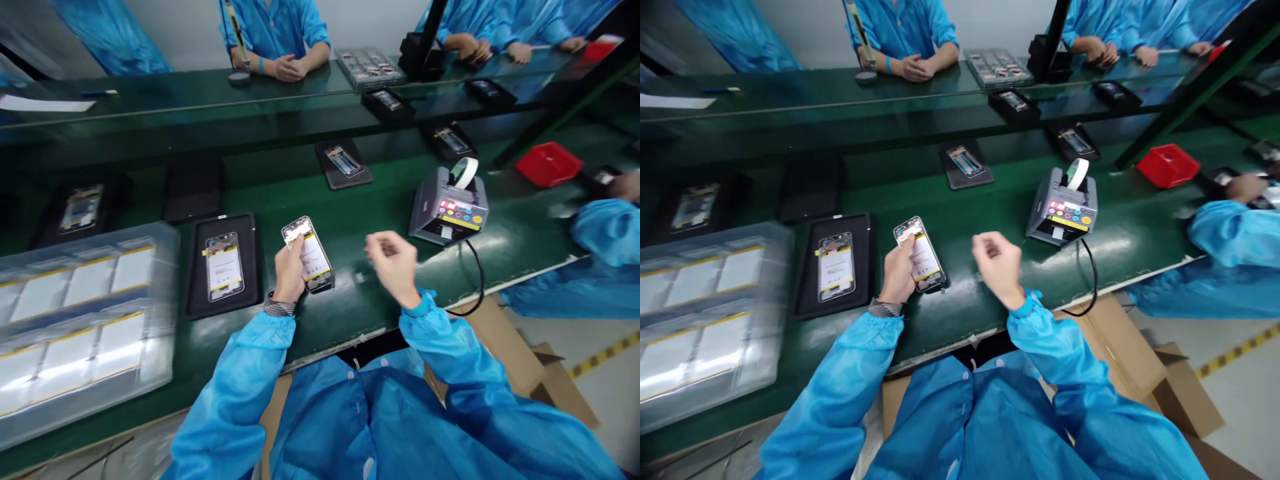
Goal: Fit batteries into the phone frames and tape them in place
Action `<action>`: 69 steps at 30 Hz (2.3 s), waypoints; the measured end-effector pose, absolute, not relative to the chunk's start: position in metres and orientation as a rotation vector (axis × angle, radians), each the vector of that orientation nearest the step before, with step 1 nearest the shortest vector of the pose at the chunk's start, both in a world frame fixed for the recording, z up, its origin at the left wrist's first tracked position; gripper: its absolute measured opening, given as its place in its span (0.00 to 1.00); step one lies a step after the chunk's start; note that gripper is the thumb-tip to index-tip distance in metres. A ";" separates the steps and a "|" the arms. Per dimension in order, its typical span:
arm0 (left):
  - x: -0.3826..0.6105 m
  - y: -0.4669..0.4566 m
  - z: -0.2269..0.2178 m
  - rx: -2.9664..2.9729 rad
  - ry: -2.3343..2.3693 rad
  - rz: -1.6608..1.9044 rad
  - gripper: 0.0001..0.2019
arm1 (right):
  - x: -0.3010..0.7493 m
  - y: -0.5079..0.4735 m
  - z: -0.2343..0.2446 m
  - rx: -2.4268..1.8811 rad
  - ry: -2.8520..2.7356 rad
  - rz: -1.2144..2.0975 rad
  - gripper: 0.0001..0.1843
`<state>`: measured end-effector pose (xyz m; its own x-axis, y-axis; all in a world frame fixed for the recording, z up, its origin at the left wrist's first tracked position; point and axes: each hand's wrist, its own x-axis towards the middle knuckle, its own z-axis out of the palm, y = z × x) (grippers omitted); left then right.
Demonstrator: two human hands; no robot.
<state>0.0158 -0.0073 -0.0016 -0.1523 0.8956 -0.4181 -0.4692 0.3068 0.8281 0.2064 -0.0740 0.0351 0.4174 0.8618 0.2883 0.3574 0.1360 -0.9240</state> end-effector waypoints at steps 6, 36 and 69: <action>0.008 -0.005 0.005 0.378 1.064 1.048 0.09 | 0.328 -0.115 0.040 -1.677 -0.603 0.252 0.17; 0.014 -0.015 -0.008 0.691 0.875 1.049 0.24 | 0.277 -0.113 0.033 -1.611 -0.677 0.573 0.09; 0.016 -0.012 -0.020 0.758 0.832 1.102 0.24 | 0.166 -0.097 -0.005 -1.671 -1.236 0.838 0.15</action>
<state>0.0160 -0.0123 -0.0202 0.2281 0.9549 -0.1901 -0.4438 0.2757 0.8526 0.1658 -0.0973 -0.0052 0.2798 0.9598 -0.0201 0.3738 -0.1282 -0.9186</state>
